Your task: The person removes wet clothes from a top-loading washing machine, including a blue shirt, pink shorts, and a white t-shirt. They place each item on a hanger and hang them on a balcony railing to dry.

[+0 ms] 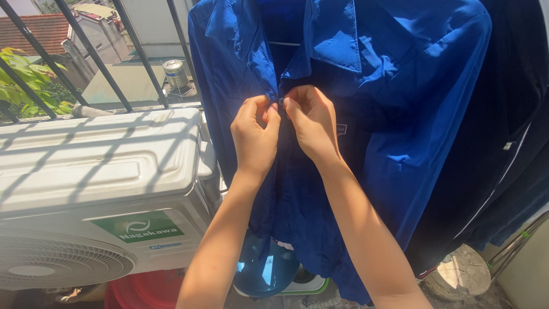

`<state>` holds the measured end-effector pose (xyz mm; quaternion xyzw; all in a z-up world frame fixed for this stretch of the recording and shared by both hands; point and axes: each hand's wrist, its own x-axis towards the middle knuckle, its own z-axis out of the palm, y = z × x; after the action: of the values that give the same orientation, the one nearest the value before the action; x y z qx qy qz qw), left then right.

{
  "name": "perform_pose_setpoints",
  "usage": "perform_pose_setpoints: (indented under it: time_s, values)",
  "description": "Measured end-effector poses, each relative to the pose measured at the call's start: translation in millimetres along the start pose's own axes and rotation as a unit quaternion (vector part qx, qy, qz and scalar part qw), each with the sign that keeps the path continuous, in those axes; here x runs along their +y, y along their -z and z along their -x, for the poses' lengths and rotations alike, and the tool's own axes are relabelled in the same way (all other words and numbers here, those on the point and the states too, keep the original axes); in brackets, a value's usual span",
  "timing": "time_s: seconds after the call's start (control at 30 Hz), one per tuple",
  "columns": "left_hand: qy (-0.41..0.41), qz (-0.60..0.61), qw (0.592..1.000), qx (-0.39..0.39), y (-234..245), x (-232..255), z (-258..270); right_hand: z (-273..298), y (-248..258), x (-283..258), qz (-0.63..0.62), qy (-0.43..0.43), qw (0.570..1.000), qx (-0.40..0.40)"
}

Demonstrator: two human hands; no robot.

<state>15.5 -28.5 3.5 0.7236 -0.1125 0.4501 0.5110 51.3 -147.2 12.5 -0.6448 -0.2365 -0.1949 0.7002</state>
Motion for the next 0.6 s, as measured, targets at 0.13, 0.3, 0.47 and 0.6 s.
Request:
perform_pose_setpoints:
  time_s: [0.13,0.3,0.47,0.6]
  values:
    - [-0.035,0.0,0.999,0.023,-1,6,2,7,0,-8,0.081,0.029,0.996,0.016]
    - [-0.063,0.022,0.997,0.035,3,12,3,8,-1,-10,0.037,0.006,0.999,0.023]
    - [-0.045,0.025,0.998,0.024,6,13,3,13,-6,-5,0.099,0.124,0.986,0.053]
    - [-0.058,0.002,0.998,0.033,4,12,3,14,-4,-6,0.09,0.105,0.99,0.041]
